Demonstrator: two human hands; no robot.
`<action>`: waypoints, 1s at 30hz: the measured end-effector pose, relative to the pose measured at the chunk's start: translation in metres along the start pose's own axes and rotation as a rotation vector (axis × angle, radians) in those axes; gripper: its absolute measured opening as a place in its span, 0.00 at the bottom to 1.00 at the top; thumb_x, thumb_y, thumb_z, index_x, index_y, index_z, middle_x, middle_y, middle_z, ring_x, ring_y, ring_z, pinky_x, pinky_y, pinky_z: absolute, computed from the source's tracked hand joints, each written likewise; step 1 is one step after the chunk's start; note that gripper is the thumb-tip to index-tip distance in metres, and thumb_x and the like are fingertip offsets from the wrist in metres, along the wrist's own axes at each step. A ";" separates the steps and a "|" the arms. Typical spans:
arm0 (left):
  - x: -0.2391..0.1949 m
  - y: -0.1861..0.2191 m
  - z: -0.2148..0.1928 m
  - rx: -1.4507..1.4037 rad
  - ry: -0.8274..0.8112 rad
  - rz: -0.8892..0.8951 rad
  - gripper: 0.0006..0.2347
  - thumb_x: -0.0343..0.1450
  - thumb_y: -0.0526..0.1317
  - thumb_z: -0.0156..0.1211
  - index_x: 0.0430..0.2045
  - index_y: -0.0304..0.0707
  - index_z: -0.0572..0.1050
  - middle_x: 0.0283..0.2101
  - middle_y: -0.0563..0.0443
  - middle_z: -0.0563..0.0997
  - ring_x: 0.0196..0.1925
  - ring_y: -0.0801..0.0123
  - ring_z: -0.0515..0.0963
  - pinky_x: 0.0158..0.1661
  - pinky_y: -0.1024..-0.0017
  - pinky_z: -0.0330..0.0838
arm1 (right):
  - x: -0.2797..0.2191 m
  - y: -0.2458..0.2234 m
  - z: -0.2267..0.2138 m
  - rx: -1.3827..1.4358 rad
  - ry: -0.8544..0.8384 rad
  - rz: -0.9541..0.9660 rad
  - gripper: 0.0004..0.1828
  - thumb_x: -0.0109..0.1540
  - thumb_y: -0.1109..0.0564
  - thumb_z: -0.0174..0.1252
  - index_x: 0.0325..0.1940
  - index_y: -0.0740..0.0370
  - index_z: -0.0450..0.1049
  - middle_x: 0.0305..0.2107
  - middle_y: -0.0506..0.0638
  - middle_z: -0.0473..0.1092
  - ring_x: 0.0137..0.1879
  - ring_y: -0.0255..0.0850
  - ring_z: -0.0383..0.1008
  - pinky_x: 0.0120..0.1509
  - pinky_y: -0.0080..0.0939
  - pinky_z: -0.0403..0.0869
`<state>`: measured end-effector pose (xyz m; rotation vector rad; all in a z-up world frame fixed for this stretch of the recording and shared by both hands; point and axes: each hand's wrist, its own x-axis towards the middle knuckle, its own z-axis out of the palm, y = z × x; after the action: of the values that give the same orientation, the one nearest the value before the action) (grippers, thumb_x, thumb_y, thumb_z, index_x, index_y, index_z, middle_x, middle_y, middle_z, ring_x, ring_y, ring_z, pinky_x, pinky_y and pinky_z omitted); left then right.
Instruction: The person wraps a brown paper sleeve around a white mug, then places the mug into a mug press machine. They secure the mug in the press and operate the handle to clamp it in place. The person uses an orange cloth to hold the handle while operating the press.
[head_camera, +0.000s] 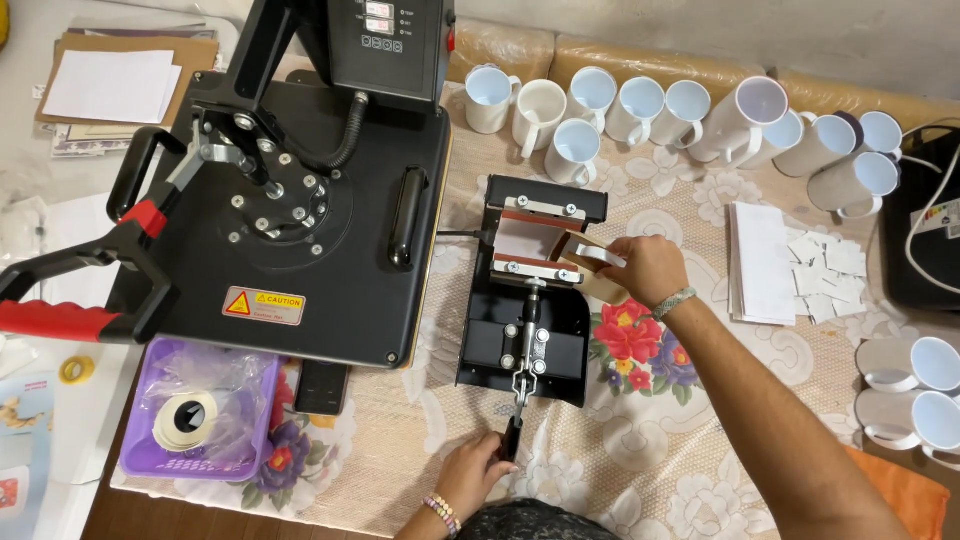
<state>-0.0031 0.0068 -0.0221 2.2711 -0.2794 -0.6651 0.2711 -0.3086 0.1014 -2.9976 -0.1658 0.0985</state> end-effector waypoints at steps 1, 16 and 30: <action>0.001 0.000 0.000 -0.001 0.000 0.000 0.13 0.71 0.53 0.65 0.32 0.47 0.70 0.31 0.56 0.77 0.32 0.71 0.76 0.33 0.70 0.73 | 0.003 -0.002 -0.002 -0.001 -0.001 -0.001 0.20 0.52 0.37 0.72 0.42 0.47 0.84 0.24 0.45 0.78 0.31 0.42 0.75 0.30 0.43 0.71; 0.001 -0.002 -0.001 -0.016 0.028 0.029 0.15 0.68 0.55 0.67 0.31 0.48 0.72 0.29 0.57 0.79 0.31 0.71 0.76 0.33 0.69 0.71 | 0.043 -0.062 -0.019 -0.024 -0.072 -0.137 0.17 0.53 0.48 0.74 0.44 0.52 0.83 0.32 0.49 0.80 0.39 0.47 0.80 0.42 0.47 0.80; 0.001 -0.049 0.024 0.560 0.398 0.803 0.40 0.63 0.33 0.66 0.72 0.49 0.53 0.73 0.49 0.55 0.73 0.60 0.58 0.70 0.53 0.53 | 0.053 -0.091 0.000 -0.082 -0.049 -0.068 0.19 0.54 0.45 0.70 0.47 0.47 0.82 0.26 0.52 0.78 0.38 0.52 0.77 0.39 0.52 0.76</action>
<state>-0.0153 0.0261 -0.0717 2.4305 -1.2057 0.3206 0.3138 -0.2129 0.1113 -3.0687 -0.2833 0.1619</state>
